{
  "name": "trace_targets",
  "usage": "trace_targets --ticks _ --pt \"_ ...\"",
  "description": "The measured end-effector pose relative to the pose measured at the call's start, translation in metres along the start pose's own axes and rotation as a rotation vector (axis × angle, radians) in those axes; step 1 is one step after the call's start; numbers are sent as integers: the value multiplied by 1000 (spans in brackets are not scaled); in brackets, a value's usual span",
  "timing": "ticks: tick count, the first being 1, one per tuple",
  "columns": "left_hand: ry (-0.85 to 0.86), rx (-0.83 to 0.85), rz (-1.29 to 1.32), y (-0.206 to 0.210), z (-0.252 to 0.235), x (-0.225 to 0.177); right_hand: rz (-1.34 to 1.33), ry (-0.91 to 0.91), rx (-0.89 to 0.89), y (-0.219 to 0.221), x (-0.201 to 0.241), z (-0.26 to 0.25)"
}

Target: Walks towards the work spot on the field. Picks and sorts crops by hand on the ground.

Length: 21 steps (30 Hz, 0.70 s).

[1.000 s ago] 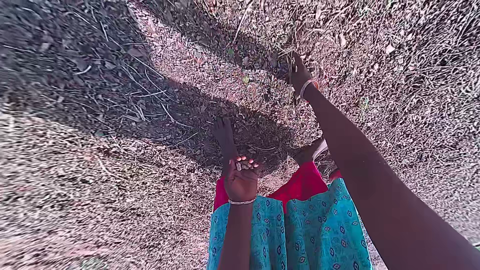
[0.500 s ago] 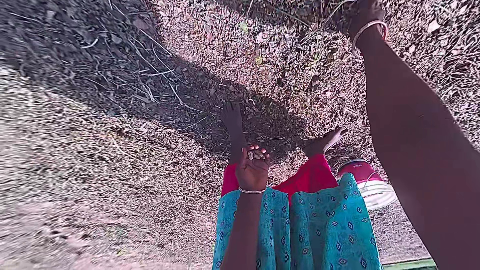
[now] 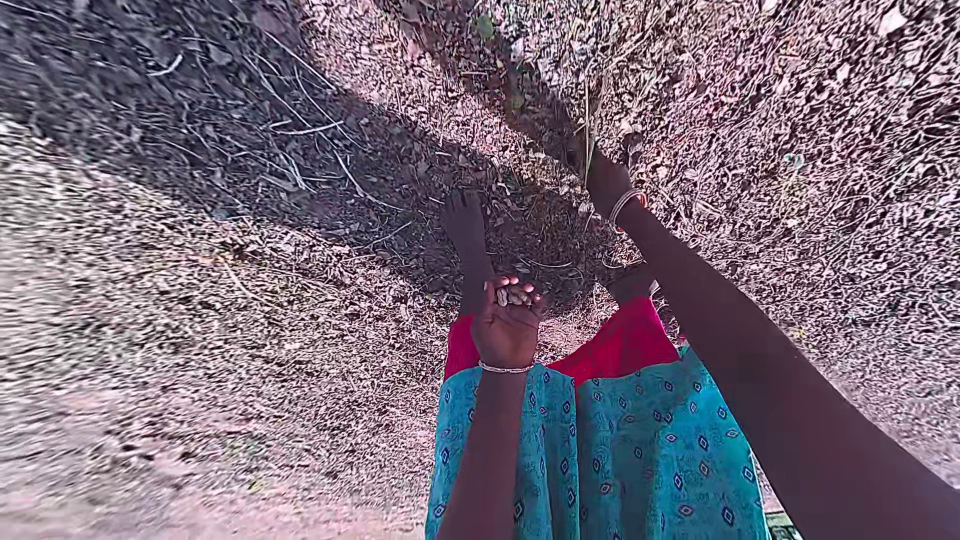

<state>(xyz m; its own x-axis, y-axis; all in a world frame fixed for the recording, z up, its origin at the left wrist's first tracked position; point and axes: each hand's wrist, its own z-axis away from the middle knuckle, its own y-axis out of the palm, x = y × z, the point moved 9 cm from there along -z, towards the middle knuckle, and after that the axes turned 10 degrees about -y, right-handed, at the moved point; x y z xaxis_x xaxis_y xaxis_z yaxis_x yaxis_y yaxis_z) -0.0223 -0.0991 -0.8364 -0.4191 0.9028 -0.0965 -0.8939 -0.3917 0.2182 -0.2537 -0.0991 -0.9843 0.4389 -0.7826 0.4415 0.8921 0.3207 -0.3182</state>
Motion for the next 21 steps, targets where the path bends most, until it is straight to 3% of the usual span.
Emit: trace_targets --ticks 2,3,4,6,9,10,11,13,15,16,17,18,21 --pt "-2 22 -16 -1 1 3 -264 142 -450 -47 -37 -9" --pt "-4 35 -24 -1 1 5 -359 203 -556 -61 -52 -14" --pt "-10 39 -31 -2 1 7 -365 244 -538 -65 -57 -19" --pt "-17 27 -30 -3 1 7 -158 200 -236 -45 -34 -25" --pt "-20 8 4 -2 1 5 317 -66 355 20 17 -16" --pt "-18 10 18 -2 1 4 380 -135 421 32 24 -10" --pt "-16 20 22 -1 2 3 343 -165 378 32 25 -5" --pt "-4 27 21 -1 3 1 44 -93 11 -1 6 1" --pt "5 24 26 -1 3 0 -253 134 -424 -35 -37 3" --pt "4 24 23 -1 3 0 -386 242 -569 -42 -56 4" --pt "1 28 17 -2 3 1 -421 311 -589 -40 -66 4" --pt "0 31 6 -4 3 2 -364 314 -487 -30 -64 1" --pt "0 47 6 -6 2 2 144 65 171 26 -16 3"
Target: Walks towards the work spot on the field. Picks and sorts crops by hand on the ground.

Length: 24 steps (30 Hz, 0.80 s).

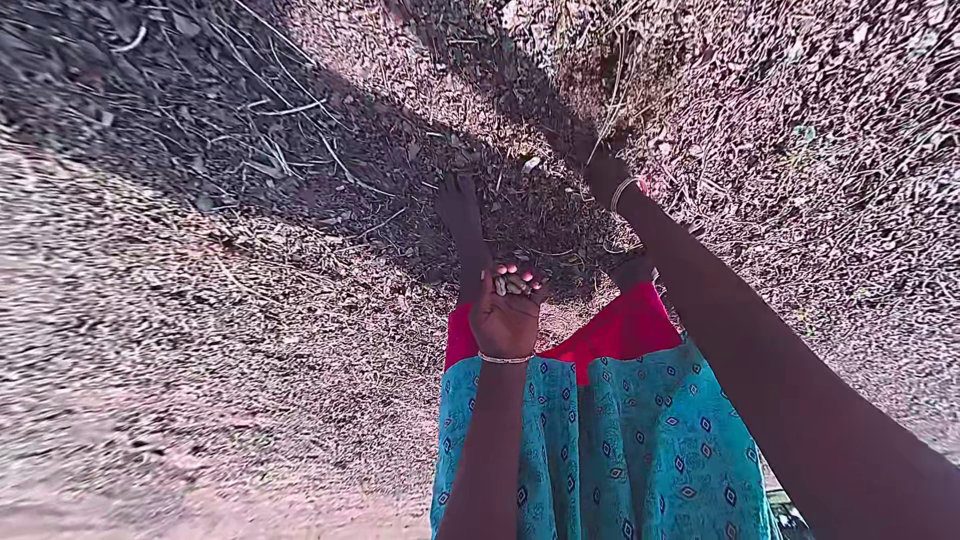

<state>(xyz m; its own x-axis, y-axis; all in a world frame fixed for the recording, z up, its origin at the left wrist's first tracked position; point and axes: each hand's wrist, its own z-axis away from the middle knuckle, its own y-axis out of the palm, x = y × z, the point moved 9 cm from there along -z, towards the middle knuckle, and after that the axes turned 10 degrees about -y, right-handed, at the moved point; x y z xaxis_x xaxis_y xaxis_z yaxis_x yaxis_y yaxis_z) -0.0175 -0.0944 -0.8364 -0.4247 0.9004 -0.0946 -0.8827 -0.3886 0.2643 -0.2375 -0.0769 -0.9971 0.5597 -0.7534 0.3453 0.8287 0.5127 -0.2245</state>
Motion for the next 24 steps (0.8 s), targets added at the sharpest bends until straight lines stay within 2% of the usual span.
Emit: trace_targets --ticks 1,2,3,6,7,8,9,11,12,13,14,15,16,18,19,20,21,24 --pt "1 -5 6 -1 0 0 100 -61 114 12 11 5" --pt "0 -9 4 -2 0 0 92 -75 121 16 10 12" --pt "-1 -11 -5 -3 0 0 -21 -37 -4 11 -2 20" --pt "4 15 -15 -1 1 0 -469 304 -676 -7 -77 40" --pt "3 23 -13 0 1 0 -547 435 -735 0 -91 46" --pt "3 27 -11 0 0 0 -530 502 -645 11 -88 48" --pt "1 31 -12 0 1 1 -420 484 -423 31 -74 45" --pt "3 37 -8 0 0 1 -129 203 77 82 -25 40" --pt "6 39 7 -1 -1 0 -6 28 258 107 -3 41" --pt "11 45 12 -2 -1 0 80 -92 367 127 11 45" --pt "12 47 9 -3 -1 -1 83 -118 368 133 13 50" --pt "13 42 6 -4 -1 -1 -12 -65 282 126 7 54" --pt "14 36 4 -3 0 -1 -183 47 113 112 -9 58" --pt "14 51 -9 -1 0 1 -512 337 -359 80 -55 62" --pt "11 56 -17 0 0 3 -570 468 -459 72 -71 65" --pt "6 56 -28 0 0 5 -548 514 -429 74 -76 65" --pt "-2 63 -36 -1 1 7 -466 465 -266 86 -70 61" --pt "4 83 -49 -1 0 6 -65 -3 340 135 -17 53"
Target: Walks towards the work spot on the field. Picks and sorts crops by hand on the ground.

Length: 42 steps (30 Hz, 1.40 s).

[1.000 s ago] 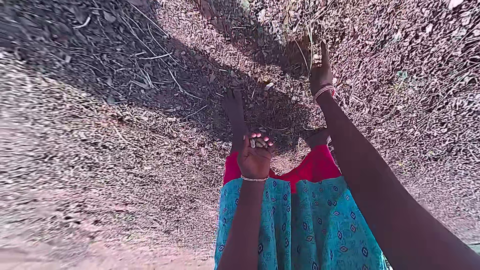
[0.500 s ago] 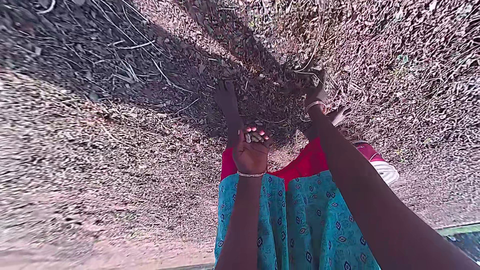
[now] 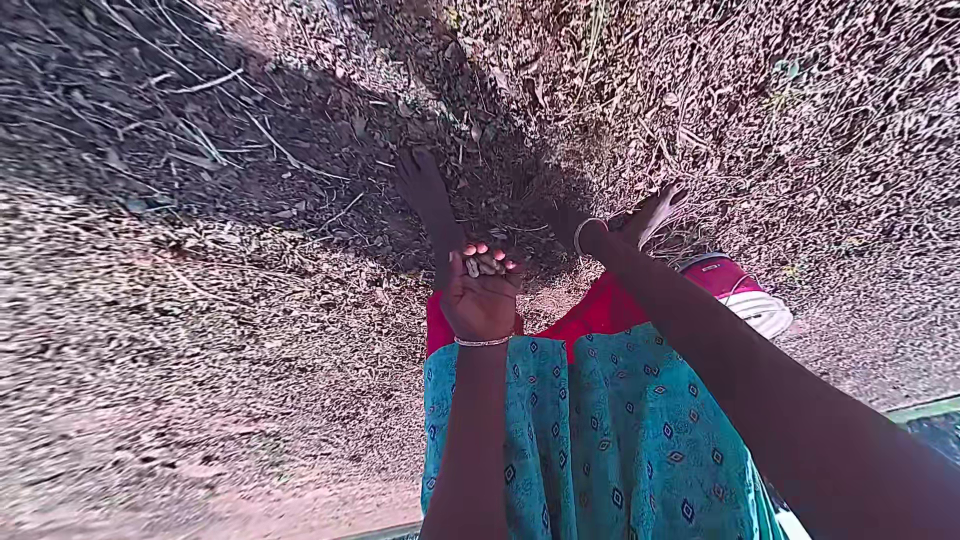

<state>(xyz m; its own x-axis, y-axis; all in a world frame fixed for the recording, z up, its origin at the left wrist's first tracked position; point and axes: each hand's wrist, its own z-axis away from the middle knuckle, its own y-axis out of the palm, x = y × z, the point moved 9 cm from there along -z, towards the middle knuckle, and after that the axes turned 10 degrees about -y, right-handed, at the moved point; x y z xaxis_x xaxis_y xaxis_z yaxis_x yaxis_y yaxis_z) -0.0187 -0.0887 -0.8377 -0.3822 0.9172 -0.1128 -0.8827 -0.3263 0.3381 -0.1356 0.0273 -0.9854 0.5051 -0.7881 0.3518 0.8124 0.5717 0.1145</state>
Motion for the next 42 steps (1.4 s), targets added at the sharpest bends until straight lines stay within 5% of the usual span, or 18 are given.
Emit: trace_targets --ticks 2,7,10,14,16,19,21,23,28,30,33,35,37,40,42 --pt "22 -6 -6 -3 0 -3 145 -136 107 9 11 1" --pt "24 21 -22 1 1 -2 -307 214 -458 -52 -50 34" --pt "9 -28 -39 1 4 -2 -373 157 -649 -71 -65 37" --pt "22 -6 -68 -4 5 -4 -521 308 -867 -89 -70 38" --pt "26 -14 -57 -5 4 -2 -393 288 -663 -80 -43 28" --pt "30 -14 -58 -5 3 0 112 -50 4 -13 28 7" --pt "33 -43 -63 -5 2 -3 304 -174 227 32 43 3" --pt "36 -47 -73 -5 4 -6 179 -133 138 32 30 7" --pt "23 -6 -117 0 7 -4 -441 388 -655 -35 -60 40" --pt "29 -26 -106 0 6 -7 -328 402 -420 -9 -62 33" --pt "51 -33 -92 1 4 -15 156 136 116 52 -36 28" --pt "50 -44 -76 0 5 -16 330 120 255 64 -37 45" --pt "54 -58 -47 0 3 -15 173 226 66 48 -64 50" --pt "46 -47 -58 -1 1 -10 -314 406 -566 4 -120 54" --pt "40 -50 -61 -1 2 -9 -463 490 -621 -3 -127 54"
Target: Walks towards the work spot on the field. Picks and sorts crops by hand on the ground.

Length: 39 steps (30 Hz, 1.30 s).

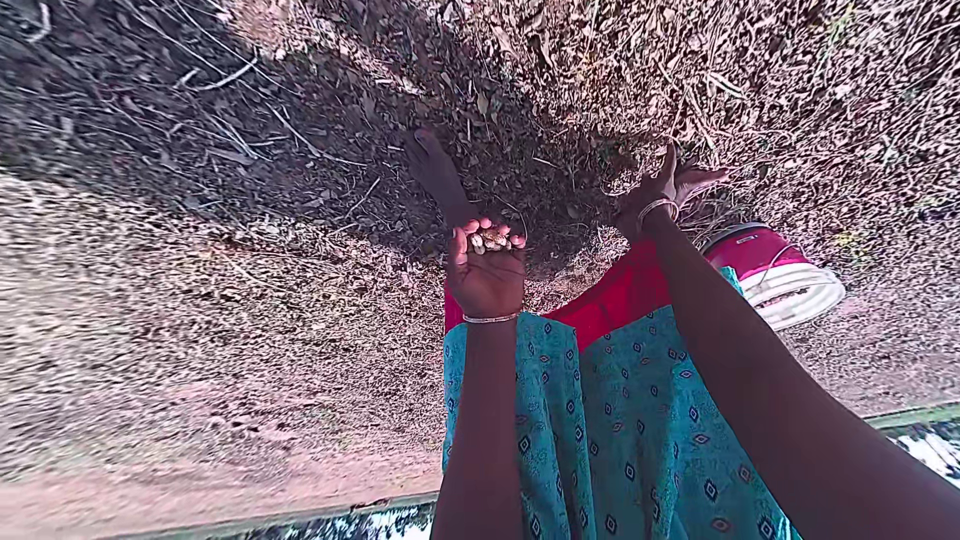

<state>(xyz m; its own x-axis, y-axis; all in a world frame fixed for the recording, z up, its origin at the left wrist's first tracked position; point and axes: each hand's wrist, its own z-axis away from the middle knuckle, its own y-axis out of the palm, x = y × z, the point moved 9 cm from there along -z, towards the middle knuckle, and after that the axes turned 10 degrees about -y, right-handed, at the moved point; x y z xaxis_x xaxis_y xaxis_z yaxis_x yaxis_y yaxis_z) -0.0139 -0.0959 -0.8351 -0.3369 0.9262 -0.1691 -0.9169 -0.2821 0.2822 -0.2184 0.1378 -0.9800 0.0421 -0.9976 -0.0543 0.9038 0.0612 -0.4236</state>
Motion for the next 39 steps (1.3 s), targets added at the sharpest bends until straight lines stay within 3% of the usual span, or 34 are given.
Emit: trace_targets --ticks 4,6,7,9,10,13,15,16,18,20,21,23,24,25,29,31,33,36,38,39 --pt "11 12 28 1 -2 -5 569 -270 576 53 41 46" --pt "10 12 52 0 -2 -4 812 -352 740 59 44 78" --pt "10 7 56 0 -2 -4 841 -383 734 56 44 83" --pt "10 -4 50 2 -2 -2 649 -347 610 43 38 69" --pt "7 -3 43 3 -1 -1 423 -266 496 28 36 53" --pt "-10 4 3 1 0 4 -235 -76 -57 -9 21 0" --pt "-23 14 -43 0 1 5 -446 -16 -170 -16 35 -14" --pt "-26 12 -58 -1 2 5 -389 -45 -81 -9 55 -10" --pt "-17 10 -56 1 1 3 -17 -236 283 29 102 15" --pt "-13 14 -33 2 1 2 419 -560 611 86 121 51" --pt "-17 11 -26 3 1 1 575 -718 681 112 117 63" --pt "-25 13 -32 4 1 1 581 -755 708 118 112 70" --pt "-26 19 -35 5 2 1 486 -621 720 95 116 68" --pt "-24 26 -37 6 1 1 300 -505 609 66 118 54" --pt "-28 13 -10 6 -1 3 -417 -174 -250 -55 83 -17" --pt "-31 16 -21 4 -1 5 -612 -71 -409 -77 73 -43" --pt "-25 28 -63 3 1 4 -451 -155 -228 -66 105 -45" --pt "-21 43 -70 3 0 4 255 -480 350 -6 164 1" --pt "-23 40 -47 3 -1 3 550 -658 604 28 170 32" --pt "-19 20 -10 2 -2 2 602 -707 646 35 167 38"
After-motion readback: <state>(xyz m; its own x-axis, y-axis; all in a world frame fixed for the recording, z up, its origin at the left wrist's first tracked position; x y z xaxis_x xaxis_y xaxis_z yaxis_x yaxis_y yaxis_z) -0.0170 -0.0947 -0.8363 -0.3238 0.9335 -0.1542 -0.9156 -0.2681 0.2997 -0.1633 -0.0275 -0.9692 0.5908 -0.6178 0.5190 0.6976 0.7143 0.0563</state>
